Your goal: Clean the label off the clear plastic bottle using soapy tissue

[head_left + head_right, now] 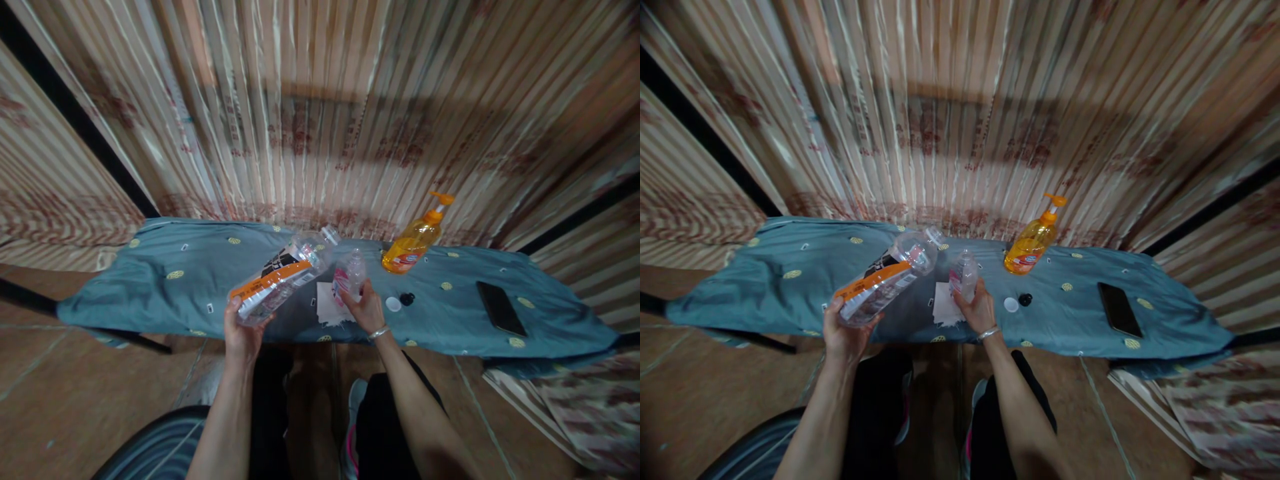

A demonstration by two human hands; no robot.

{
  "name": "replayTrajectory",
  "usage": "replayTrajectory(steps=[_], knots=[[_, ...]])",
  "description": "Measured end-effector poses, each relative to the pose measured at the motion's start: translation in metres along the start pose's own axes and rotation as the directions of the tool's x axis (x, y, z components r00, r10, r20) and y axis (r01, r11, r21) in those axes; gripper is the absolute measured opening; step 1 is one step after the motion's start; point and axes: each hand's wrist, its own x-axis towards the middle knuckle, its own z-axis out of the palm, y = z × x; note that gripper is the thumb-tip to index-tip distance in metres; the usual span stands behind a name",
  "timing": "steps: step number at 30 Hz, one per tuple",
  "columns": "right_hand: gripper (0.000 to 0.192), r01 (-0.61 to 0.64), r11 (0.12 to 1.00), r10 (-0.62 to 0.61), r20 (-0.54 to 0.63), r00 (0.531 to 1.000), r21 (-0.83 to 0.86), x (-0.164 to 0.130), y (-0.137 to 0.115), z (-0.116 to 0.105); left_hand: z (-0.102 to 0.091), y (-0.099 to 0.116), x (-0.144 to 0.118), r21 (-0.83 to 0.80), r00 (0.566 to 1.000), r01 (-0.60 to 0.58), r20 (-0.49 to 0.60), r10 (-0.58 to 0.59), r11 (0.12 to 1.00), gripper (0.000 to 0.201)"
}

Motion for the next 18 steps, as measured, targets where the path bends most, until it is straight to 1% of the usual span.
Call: replayTrajectory(steps=[6,10,15,18], knots=[[0.043,0.043,0.998,-0.043,-0.002,0.999,-0.051,-0.001,0.0,0.002,-0.004,0.003,0.004,0.023,1.0,-0.03,-0.006,0.03,0.999,0.049],[0.048,0.067,0.995,-0.065,0.027,0.998,-0.069,-0.001,-0.001,0.002,-0.007,0.005,0.005,0.026,0.999,-0.038,0.001,0.038,0.999,0.05],[0.055,0.128,0.987,-0.126,0.032,0.992,-0.098,-0.002,-0.002,0.003,-0.011,0.005,0.007,0.034,0.999,-0.046,0.003,0.046,0.998,0.05],[0.059,0.125,0.986,-0.12,0.048,0.992,-0.106,-0.002,-0.003,0.003,-0.012,0.005,0.007,0.039,0.998,-0.058,0.013,0.057,0.998,0.05]])
